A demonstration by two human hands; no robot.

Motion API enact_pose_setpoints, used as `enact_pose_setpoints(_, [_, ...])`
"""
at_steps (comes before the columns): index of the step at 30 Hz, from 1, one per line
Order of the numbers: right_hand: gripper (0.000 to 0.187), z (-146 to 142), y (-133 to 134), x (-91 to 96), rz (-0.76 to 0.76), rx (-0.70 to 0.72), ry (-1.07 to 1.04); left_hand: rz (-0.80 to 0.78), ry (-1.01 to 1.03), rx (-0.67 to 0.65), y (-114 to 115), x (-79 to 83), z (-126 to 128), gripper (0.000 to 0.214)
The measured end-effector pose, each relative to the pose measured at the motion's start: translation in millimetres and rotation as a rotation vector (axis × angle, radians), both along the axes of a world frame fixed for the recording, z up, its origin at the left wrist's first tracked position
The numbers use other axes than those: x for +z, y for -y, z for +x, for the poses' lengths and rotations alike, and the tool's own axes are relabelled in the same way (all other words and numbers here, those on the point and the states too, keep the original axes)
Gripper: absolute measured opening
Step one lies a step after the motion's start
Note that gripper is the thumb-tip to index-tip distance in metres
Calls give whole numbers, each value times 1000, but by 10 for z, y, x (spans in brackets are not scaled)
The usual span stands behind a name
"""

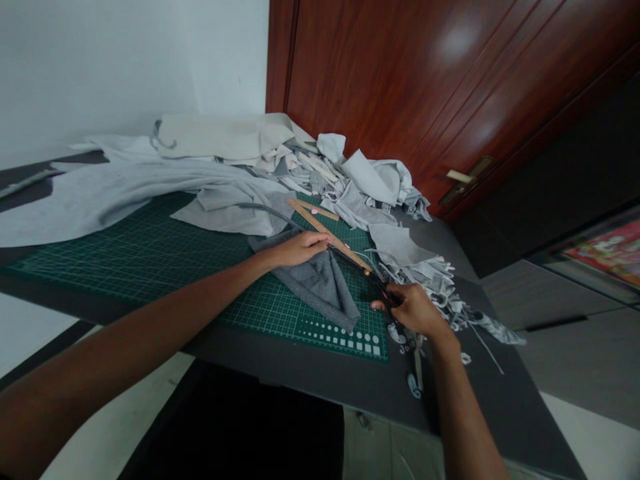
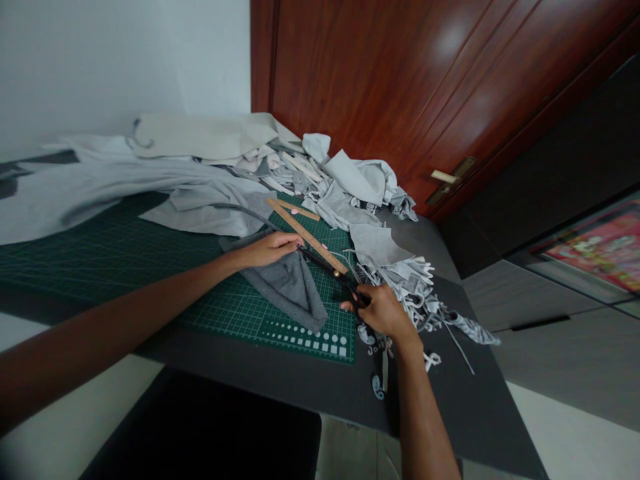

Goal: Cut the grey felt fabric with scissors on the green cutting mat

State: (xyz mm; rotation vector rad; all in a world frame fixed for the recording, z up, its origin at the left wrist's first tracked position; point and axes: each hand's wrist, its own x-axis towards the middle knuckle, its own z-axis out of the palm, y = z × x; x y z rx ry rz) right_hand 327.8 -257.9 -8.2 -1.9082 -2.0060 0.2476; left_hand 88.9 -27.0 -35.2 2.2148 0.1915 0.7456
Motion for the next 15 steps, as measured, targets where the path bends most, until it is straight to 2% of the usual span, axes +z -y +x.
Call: enact_pose_setpoints(15, [52, 21, 29, 19, 29, -33, -18, -24, 19, -39, 13, -8, 2, 27])
